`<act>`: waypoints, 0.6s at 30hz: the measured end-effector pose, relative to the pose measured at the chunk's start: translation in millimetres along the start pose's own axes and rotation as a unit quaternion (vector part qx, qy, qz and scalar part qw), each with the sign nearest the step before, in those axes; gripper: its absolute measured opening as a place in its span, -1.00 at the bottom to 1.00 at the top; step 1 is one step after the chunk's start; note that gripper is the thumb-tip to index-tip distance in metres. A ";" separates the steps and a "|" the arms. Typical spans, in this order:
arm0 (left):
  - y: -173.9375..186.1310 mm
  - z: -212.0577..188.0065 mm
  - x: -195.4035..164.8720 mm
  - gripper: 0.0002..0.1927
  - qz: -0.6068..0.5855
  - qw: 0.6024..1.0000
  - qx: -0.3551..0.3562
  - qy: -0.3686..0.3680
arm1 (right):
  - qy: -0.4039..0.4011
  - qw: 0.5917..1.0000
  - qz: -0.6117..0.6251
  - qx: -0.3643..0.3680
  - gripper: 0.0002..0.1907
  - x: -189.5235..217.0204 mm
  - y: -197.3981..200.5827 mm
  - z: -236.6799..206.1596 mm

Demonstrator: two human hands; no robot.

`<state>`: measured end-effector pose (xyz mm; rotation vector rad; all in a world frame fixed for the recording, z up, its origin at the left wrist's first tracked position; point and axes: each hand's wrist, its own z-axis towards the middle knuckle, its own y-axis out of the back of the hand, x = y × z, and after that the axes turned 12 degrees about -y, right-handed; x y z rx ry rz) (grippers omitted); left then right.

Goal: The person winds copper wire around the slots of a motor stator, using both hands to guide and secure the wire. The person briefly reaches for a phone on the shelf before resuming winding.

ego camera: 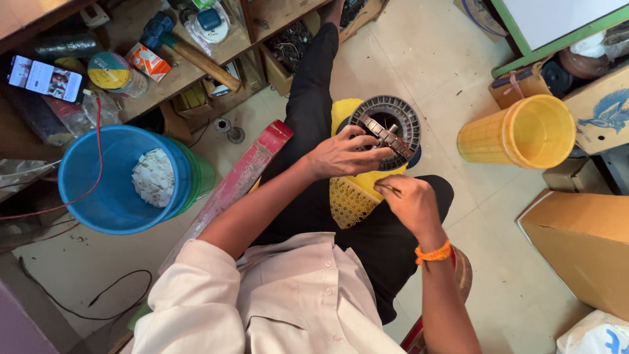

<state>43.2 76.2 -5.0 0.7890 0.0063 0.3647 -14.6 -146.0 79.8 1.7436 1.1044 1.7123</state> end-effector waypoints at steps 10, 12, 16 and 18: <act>-28.2 20.1 -44.1 -0.85 -0.365 0.773 -0.216 0.471 | 0.014 0.991 0.085 -0.099 -0.96 30.8 34.6 48.2; -29.9 25.6 -46.0 -0.87 -0.355 0.731 -0.264 0.519 | -0.002 0.990 0.105 -0.097 -0.95 31.3 28.8 64.3; -29.9 37.1 -48.1 -0.85 -0.317 0.689 -0.225 0.611 | -0.031 0.984 0.158 -0.070 -0.94 15.2 20.4 81.9; -28.9 45.6 -47.9 -0.84 -0.318 0.666 -0.231 0.634 | -0.054 0.984 0.158 -0.065 -0.92 -0.3 18.2 87.6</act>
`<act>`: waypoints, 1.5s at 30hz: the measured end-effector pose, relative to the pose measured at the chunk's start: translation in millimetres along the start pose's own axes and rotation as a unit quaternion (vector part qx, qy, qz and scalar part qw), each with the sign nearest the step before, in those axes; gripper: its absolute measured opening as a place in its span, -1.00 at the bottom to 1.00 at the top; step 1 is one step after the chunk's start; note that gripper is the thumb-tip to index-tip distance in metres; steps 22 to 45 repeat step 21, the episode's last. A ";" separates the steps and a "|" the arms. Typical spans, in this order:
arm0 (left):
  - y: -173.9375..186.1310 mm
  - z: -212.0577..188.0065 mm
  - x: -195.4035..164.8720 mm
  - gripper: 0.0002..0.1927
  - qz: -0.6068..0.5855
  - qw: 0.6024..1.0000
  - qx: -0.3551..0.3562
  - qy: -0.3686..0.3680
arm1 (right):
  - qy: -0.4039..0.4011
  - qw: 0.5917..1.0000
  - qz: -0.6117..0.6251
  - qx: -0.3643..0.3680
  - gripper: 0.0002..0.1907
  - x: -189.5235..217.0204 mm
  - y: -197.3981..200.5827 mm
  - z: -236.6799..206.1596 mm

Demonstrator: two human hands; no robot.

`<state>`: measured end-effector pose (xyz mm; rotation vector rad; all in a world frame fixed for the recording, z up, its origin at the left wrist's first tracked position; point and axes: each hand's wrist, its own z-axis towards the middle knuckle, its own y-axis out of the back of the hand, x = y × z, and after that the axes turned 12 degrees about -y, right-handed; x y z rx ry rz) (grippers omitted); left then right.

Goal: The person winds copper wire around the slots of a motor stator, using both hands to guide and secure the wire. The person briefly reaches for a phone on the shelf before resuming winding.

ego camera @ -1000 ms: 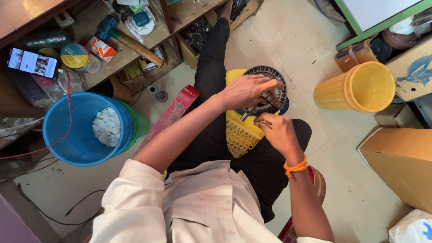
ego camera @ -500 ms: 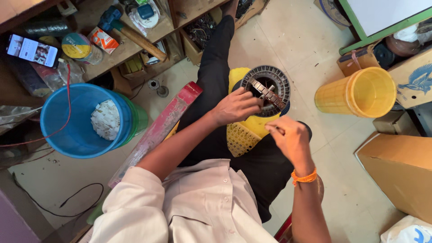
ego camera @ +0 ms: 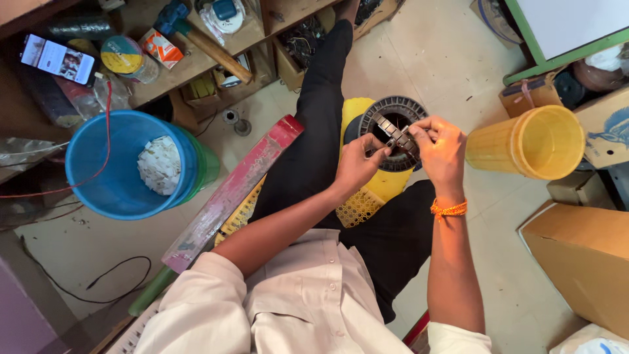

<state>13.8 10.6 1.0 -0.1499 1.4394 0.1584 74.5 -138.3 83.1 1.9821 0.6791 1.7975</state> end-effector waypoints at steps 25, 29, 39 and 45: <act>36.1 77.0 3.9 -0.31 0.343 0.739 0.327 -0.480 | -0.182 0.968 0.171 -0.001 -0.82 -47.1 62.8 -17.1; 36.1 77.0 3.9 -0.31 0.343 0.739 0.327 -0.480 | -0.182 0.968 0.171 -0.001 -0.82 -47.1 62.8 -17.1; 36.1 77.0 3.9 -0.31 0.343 0.739 0.327 -0.480 | -0.182 0.968 0.171 -0.001 -0.82 -47.1 62.8 -17.1; 36.1 77.0 3.9 -0.31 0.343 0.739 0.327 -0.480 | -0.182 0.968 0.171 -0.001 -0.82 -47.1 62.8 -17.1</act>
